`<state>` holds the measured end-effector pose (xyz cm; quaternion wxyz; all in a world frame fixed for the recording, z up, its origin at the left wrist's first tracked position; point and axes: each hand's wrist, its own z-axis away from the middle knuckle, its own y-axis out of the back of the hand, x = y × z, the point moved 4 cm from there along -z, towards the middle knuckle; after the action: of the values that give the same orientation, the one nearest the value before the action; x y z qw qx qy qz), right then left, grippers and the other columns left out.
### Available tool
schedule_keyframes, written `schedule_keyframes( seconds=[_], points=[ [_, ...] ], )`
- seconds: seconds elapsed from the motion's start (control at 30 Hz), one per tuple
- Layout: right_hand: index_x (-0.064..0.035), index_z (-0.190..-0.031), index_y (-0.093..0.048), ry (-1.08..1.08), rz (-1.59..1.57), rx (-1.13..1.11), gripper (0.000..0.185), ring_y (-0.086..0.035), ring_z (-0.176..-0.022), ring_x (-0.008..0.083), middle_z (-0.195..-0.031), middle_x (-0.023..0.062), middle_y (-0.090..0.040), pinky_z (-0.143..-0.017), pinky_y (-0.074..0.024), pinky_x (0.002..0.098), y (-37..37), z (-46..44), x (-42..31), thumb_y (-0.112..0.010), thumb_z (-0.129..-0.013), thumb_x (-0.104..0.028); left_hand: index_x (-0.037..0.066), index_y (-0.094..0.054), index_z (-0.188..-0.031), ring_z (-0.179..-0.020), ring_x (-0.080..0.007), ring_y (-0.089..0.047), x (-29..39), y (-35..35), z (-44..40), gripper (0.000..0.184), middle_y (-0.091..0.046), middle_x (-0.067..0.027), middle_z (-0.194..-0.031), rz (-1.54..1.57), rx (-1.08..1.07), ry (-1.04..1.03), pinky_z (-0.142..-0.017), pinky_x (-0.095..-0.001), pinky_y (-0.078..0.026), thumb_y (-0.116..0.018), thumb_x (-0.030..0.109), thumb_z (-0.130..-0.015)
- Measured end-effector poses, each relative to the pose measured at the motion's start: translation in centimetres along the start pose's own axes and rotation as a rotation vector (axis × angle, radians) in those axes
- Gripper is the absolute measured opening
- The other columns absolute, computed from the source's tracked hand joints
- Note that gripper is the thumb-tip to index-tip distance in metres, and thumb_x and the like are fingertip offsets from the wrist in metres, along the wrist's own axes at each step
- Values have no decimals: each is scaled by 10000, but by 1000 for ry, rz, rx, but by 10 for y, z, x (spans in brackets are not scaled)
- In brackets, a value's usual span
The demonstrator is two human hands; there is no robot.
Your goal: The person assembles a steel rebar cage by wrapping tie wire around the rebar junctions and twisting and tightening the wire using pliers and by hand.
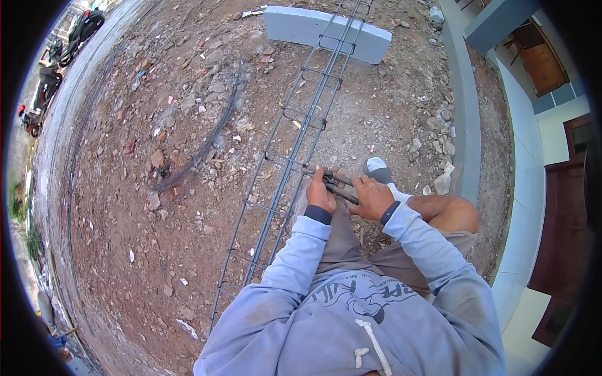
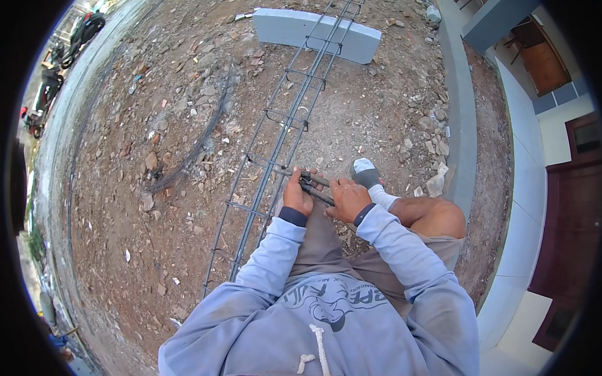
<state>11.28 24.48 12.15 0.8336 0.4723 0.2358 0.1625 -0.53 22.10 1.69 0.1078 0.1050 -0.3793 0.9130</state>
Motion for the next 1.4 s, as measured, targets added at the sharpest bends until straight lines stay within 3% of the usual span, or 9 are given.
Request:
schedule_keyframes(
  seconds=[0.2,0.43,0.63,0.7,0.83,0.87,0.97,1.13,1.4],
  points=[
    [10,-984,-619,-178,-475,-112,477,-632,-925,339,-918,217,-647,-814,-477,418,11,-21,2,-666,-737,-396,47,-490,-1021,-780,-258,-630,15,-8,20,324,-619,-136,-911,-101,79,-111,-660,-408,-521,-426,359,-963],
    [-18,-1092,-559,6,-420,-4,419,-610,-923,388,-950,226,-636,-818,-471,450,35,-27,-40,-640,-735,-220,58,-462,-1075,-778,-250,-620,32,-3,12,361,-595,-155,-957,-117,135,-330,-630,-385,-548,-378,396,-978],
    [-7,-1066,-538,240,-480,55,408,-609,-899,401,-911,247,-630,-797,-473,461,47,-45,-72,-644,-707,-168,105,-471,-1272,-637,-173,-570,55,8,12,501,-554,-71,-798,62,190,-443,-548,-333,-506,-361,486,-964],
    [-6,-1032,-545,283,-475,-75,380,-611,-869,398,-889,244,-627,-759,-469,461,60,-52,-70,-648,-708,-175,113,-481,-1267,-586,-146,-529,56,11,14,509,-525,-41,-735,131,185,-469,-513,-312,-476,-376,502,-956],
    [0,-961,-553,236,-568,-462,332,-607,-807,393,-839,244,-612,-694,-447,461,86,-62,-48,-658,-712,-192,103,-531,-1175,-476,-100,-388,57,-33,58,559,-428,10,-622,197,401,-406,-435,-271,-343,-433,584,-907],
    [2,-951,-552,261,-516,-489,323,-602,-798,396,-830,243,-608,-689,-442,459,91,-60,-43,-658,-716,-194,95,-576,-1023,-430,-93,-369,55,-41,67,510,-402,25,-588,215,429,-379,-397,-262,-317,-449,574,-904],
    [5,-933,-551,307,-359,-531,302,-588,-782,409,-812,240,-600,-680,-431,459,110,-40,-34,-652,-729,-194,70,-593,-955,-406,-97,-357,44,-59,96,536,-367,30,-546,164,497,-253,-383,-260,-297,-471,588,-889],
    [6,-943,-539,385,-126,-543,263,-574,-820,436,-835,254,-599,-713,-431,486,155,0,-56,-610,-771,-180,69,-525,-775,-413,-122,-427,51,-95,173,537,-396,4,-521,164,607,-307,-391,-308,-402,-431,581,-906],
    [7,-922,-533,672,-73,-509,229,-574,-811,447,-820,257,-602,-708,-437,498,241,41,-132,-578,-802,-184,60,-533,-889,-518,-149,-541,103,-147,284,500,-523,-41,-694,334,712,-408,-448,-288,-484,-419,546,-923]
  ],
)
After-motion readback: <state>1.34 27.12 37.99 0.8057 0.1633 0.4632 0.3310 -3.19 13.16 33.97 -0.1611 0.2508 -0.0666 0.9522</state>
